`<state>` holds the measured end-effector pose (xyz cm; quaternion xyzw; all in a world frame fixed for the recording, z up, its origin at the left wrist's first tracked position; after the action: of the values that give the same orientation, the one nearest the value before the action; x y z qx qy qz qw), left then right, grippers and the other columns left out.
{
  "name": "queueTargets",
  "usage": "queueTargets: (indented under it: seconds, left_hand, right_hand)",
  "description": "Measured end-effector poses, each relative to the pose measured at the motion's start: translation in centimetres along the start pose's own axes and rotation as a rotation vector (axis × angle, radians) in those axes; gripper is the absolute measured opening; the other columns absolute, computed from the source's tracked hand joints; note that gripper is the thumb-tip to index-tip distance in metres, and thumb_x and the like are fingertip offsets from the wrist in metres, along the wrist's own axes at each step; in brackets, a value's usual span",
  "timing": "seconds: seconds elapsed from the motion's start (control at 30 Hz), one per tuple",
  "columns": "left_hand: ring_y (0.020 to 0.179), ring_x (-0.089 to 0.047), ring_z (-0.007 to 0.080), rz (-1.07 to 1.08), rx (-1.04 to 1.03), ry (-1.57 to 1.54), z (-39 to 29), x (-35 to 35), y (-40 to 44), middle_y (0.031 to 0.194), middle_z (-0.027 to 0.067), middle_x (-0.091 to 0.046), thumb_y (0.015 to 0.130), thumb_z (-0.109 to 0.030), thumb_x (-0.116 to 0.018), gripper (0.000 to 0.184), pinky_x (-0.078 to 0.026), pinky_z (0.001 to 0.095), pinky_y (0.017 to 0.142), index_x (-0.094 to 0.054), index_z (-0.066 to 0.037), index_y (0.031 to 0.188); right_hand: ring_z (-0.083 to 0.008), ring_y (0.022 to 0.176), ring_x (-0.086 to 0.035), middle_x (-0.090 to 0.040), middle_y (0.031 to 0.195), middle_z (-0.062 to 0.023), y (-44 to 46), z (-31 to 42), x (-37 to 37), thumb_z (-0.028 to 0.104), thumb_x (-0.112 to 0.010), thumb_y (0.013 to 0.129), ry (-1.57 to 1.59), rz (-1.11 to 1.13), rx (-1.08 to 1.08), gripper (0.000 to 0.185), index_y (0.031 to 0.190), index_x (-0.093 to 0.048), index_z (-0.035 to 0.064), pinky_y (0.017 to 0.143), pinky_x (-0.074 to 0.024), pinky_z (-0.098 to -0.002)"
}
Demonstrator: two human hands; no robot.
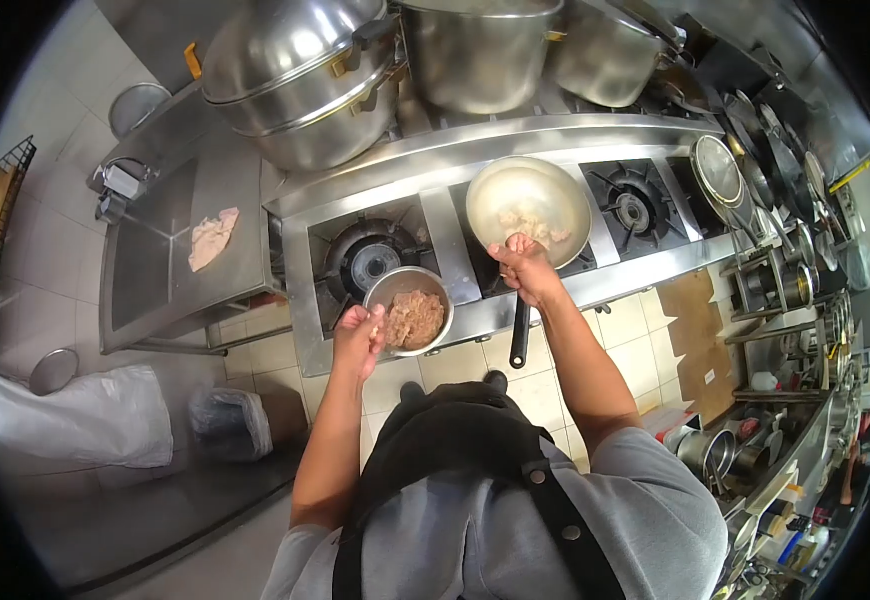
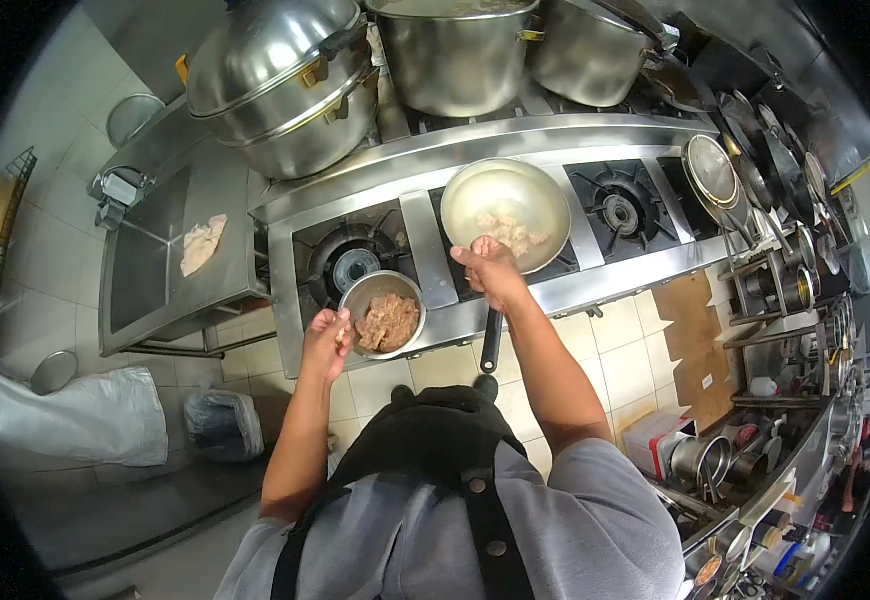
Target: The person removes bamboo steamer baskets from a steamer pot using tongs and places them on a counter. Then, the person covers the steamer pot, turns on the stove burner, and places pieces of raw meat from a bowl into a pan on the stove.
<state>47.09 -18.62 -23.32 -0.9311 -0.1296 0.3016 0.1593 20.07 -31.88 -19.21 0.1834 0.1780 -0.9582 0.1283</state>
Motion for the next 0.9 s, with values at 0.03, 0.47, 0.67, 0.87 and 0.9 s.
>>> queueTargets:
  seconds: [0.03,0.47,0.67,0.87,0.9]
  left_hand:
    - [0.047,-0.046,0.0074,0.009,-0.013,0.040,-0.1,-0.4,-0.1,0.071,0.0037,-0.058,0.085,-0.014,-0.065,0.017,-0.029,0.0185,0.038,-0.049,-0.011,0.083]
    - [0.037,-0.035,0.0064,0.102,0.180,-0.082,1.8,-2.5,-1.2,0.050,-0.0017,-0.043,0.090,-0.030,-0.060,0.022,-0.024,0.0196,0.032,-0.054,-0.010,0.082]
    - [0.034,-0.031,0.0065,-0.055,0.163,0.060,1.6,-2.2,-1.3,0.048,-0.0035,-0.037,0.087,-0.044,-0.060,0.037,-0.023,0.0199,0.033,-0.045,-0.014,0.072]
    - [0.039,-0.037,0.0076,-0.324,0.188,0.140,1.8,0.3,-2.1,0.053,-0.0015,-0.042,0.088,-0.037,-0.060,0.032,-0.026,0.0214,0.034,-0.049,-0.010,0.075]
    - [0.039,-0.037,0.0076,-0.326,0.184,0.139,1.9,0.6,-2.0,0.053,-0.0015,-0.042,0.088,-0.037,-0.060,0.032,-0.026,0.0214,0.034,-0.049,-0.010,0.075]
  right_hand:
    - [-0.0048,0.040,-0.033,-0.044,0.056,0.0030,0.2,0.5,0.6,0.012,-0.067,0.084,0.009,0.010,0.015,0.023,0.078,-0.045,0.0113,0.036,-0.0233,-0.0200]
    - [-0.0066,0.038,-0.034,-0.045,0.053,0.0013,3.1,5.0,9.2,0.055,-0.050,0.087,-0.272,-0.238,0.015,0.050,0.076,-0.056,0.0072,0.035,-0.0226,-0.0212]
    - [-0.0102,0.046,-0.043,-0.048,0.054,-0.0022,8.5,5.0,15.2,0.038,-0.037,0.087,-0.483,-0.329,0.125,0.040,0.071,-0.057,0.0077,0.042,-0.0307,-0.0255]
    - [-0.0434,0.094,-0.057,-0.062,0.091,-0.0260,11.3,7.0,15.6,0.026,-0.038,0.087,-1.362,-0.447,0.217,0.039,0.095,-0.062,-0.0034,0.089,-0.0443,-0.0413]
    - [-0.0413,0.098,-0.056,-0.061,0.096,-0.0250,12.3,6.2,16.0,0.023,-0.038,0.089,-1.510,-0.374,0.238,0.036,0.098,-0.062,-0.0022,0.090,-0.0442,-0.0409]
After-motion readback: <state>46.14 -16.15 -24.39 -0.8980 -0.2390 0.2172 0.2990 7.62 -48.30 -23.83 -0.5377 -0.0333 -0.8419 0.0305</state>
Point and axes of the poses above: each hand's wrist, its own y-axis towards the middle knuckle, its own x-axis out of the back of the hand, z = x × y, the point moved 8 cm from there along y, towards the middle knuckle
